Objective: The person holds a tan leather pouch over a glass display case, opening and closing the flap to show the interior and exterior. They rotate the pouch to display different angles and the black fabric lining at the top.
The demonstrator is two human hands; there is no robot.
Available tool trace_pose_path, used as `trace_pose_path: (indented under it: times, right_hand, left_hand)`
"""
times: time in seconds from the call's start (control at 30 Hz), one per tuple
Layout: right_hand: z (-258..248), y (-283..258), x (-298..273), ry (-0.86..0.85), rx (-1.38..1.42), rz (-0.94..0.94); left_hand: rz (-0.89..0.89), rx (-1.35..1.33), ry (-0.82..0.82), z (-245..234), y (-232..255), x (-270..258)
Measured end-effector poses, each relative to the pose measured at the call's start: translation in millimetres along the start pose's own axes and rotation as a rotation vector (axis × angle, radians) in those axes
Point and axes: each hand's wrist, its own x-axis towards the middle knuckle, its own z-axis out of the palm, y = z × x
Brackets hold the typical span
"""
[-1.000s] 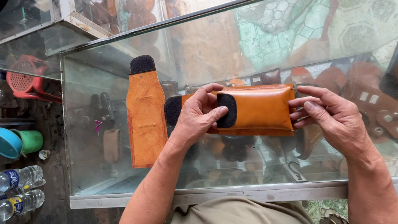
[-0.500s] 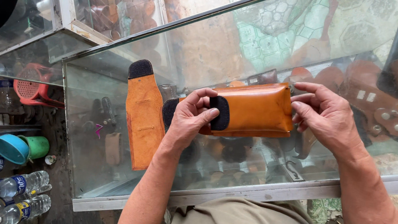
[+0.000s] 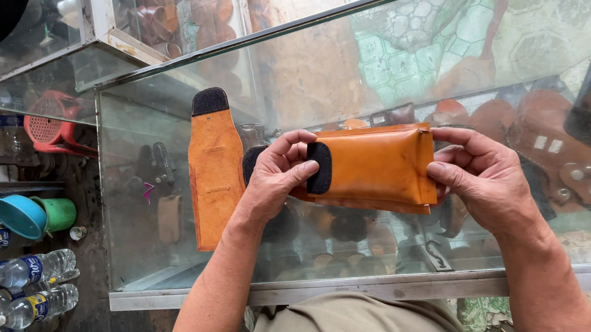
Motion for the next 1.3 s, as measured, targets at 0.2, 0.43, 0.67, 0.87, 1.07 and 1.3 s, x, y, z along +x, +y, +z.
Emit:
trace_pose_path:
  times: [0.2,0.43,0.67,0.87,1.07,1.3]
  right_hand:
    - [0.9,0.5,5.9,0.032,0.102,0.053]
    - [4.8,-5.7,12.2,0.067,0.165,0.087]
    - [13.4,-14.6,20.7,0.078,0.318,0.137]
    - [16.5,-16.7,30.5,0.112,0.366,0.147]
    - [6.7,-6.7,37.8,0.177,0.329,0.158]
    - [5.2,-6.8,41.9,0.258,0.210,0.169]
  left_hand:
    - [-0.161,0.117,0.102,5.9,13.2,6.3]
    - [-0.301,-0.002,0.129,3.4,15.3,17.3]
    - [-0.320,-0.089,0.140,-2.8,13.9,25.6]
    - [-0.352,-0.187,0.144,-7.0,15.5,33.9]
    - [-0.328,-0.199,0.102,-5.0,15.2,35.7]
    - [-0.295,-0.217,0.091,-1.1,12.4,35.5]
